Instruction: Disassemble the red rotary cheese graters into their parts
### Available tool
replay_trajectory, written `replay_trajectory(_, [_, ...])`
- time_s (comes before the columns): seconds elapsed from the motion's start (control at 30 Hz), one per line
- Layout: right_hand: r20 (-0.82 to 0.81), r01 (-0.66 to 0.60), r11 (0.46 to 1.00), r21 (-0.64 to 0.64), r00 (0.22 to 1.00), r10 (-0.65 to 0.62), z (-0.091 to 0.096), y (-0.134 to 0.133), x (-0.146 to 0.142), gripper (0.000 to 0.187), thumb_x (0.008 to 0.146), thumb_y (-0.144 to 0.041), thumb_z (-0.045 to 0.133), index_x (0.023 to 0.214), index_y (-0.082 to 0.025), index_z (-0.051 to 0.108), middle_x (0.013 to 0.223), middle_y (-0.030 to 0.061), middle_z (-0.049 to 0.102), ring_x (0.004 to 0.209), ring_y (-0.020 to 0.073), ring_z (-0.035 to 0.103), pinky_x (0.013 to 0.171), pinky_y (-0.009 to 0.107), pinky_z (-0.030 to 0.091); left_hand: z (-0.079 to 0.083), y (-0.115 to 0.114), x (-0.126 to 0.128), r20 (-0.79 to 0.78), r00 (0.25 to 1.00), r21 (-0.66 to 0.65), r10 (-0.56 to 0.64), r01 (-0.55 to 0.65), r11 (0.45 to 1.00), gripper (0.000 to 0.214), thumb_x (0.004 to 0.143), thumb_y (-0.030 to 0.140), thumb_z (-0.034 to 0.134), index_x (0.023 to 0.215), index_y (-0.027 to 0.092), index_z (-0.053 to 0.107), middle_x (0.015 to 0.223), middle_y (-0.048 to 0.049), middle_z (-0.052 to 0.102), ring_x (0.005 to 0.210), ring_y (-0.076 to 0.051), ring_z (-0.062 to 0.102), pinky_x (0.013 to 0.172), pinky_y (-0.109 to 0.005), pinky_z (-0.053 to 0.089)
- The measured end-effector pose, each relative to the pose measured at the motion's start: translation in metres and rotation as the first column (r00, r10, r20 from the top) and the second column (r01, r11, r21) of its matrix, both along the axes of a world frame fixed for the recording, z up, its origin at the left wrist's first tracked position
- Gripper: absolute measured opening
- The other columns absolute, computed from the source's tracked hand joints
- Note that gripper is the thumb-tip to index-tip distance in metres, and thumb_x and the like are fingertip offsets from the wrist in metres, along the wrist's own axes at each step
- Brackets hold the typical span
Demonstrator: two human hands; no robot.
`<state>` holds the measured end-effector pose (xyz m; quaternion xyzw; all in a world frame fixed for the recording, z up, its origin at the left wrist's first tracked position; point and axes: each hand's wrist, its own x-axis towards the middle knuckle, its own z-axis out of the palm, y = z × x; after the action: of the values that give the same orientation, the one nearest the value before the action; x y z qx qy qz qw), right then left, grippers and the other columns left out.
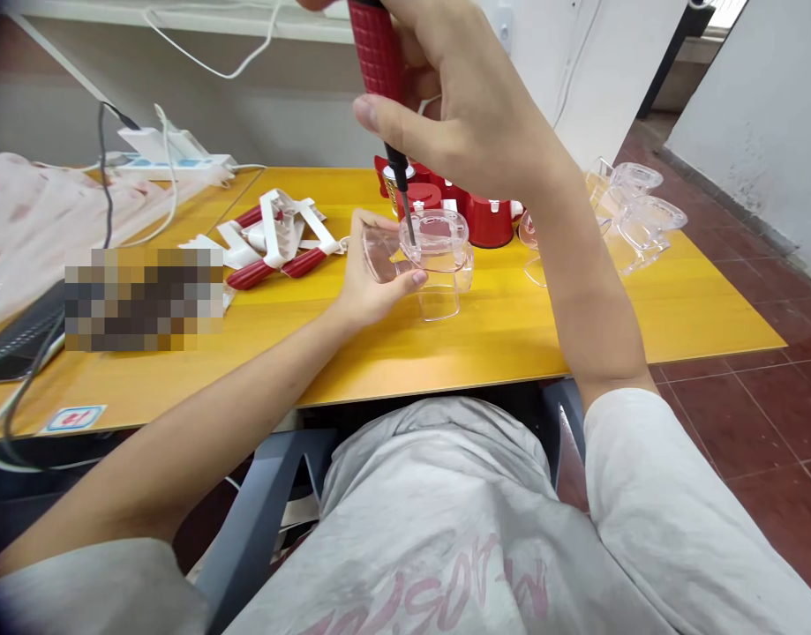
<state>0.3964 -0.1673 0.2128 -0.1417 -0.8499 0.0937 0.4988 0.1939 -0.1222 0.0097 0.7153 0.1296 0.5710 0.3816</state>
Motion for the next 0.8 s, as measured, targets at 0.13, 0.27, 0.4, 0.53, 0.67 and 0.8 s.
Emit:
replay_trajectory(0.13, [0.023, -0.033, 0.999, 0.039, 0.999, 0.032, -0.002, 0.010, 0.001, 0.063, 0.088, -0.025, 0.058, 0.149, -0.013, 0.065, 0.142, -0.0102, 0.070, 0.092, -0.0104, 0.064, 0.081, -0.002, 0.051, 0.001, 0.003, 0.002, -0.001, 1.000, 0.017, 0.012, -0.012, 1.000, 0.099, 0.062, 0.089, 0.105, 0.125, 0.031, 0.055, 0.117, -0.0070, 0.069, 0.102, -0.028, 0.079, 0.085, -0.042, 0.069])
replay_trajectory(0.27, [-0.006, -0.166, 0.986, 0.006, 0.986, 0.166, -0.006, 0.022, -0.003, 0.058, 0.089, -0.033, 0.056, 0.142, -0.010, 0.057, 0.136, -0.0061, 0.061, 0.089, -0.0109, 0.060, 0.081, 0.000, 0.054, 0.002, 0.003, 0.005, 0.029, 0.999, 0.019, 0.017, -0.018, 1.000, 0.100, 0.061, 0.092, 0.103, 0.124, 0.032, 0.055, 0.115, -0.0055, 0.065, 0.099, -0.026, 0.075, 0.085, -0.040, 0.066])
replay_trajectory(0.4, [0.013, -0.135, 0.990, -0.044, 0.991, 0.135, -0.004, 0.017, -0.008, 0.035, 0.088, -0.037, 0.050, 0.114, -0.018, 0.041, 0.115, -0.0065, 0.055, 0.089, -0.0073, 0.061, 0.086, 0.008, 0.060, 0.002, 0.001, 0.006, 0.044, 0.999, -0.036, 0.004, -0.002, 0.999, 0.107, 0.054, 0.093, 0.105, 0.127, 0.033, 0.055, 0.120, -0.0061, 0.063, 0.102, -0.027, 0.074, 0.084, -0.038, 0.065])
replay_trajectory(0.53, [0.066, -0.120, 0.991, -0.061, 0.990, 0.124, -0.001, 0.015, -0.009, 0.033, 0.087, -0.042, 0.047, 0.110, -0.021, 0.035, 0.108, -0.0089, 0.051, 0.088, -0.0065, 0.062, 0.088, 0.011, 0.063, 0.001, 0.000, 0.007, 0.050, 0.999, -0.059, -0.016, 0.019, 0.998, 0.105, 0.054, 0.089, 0.108, 0.127, 0.034, 0.055, 0.121, -0.0065, 0.065, 0.102, -0.027, 0.076, 0.080, -0.036, 0.066])
replay_trajectory(0.67, [0.030, -0.176, 0.981, -0.078, 0.983, 0.179, -0.003, 0.015, -0.007, 0.032, 0.084, -0.036, 0.045, 0.110, -0.020, 0.037, 0.096, -0.0092, 0.056, 0.087, -0.0038, 0.065, 0.084, 0.009, 0.062, 0.000, 0.004, 0.007, 0.057, 0.998, 0.011, 0.012, -0.013, 1.000, 0.093, 0.066, 0.083, 0.107, 0.125, 0.032, 0.056, 0.117, -0.0067, 0.069, 0.101, -0.027, 0.078, 0.084, -0.038, 0.066])
replay_trajectory(0.8, [0.112, -0.092, 0.981, -0.173, 0.987, 0.112, -0.004, 0.012, -0.013, 0.023, 0.100, -0.035, 0.043, 0.114, -0.019, 0.036, 0.107, -0.0056, 0.059, 0.104, 0.0019, 0.076, 0.091, 0.020, 0.072, 0.000, 0.005, 0.006, 0.043, 0.999, 0.057, 0.027, -0.029, 0.998, 0.087, 0.074, 0.081, 0.104, 0.127, 0.031, 0.056, 0.119, -0.0080, 0.072, 0.103, -0.027, 0.079, 0.091, -0.042, 0.067])
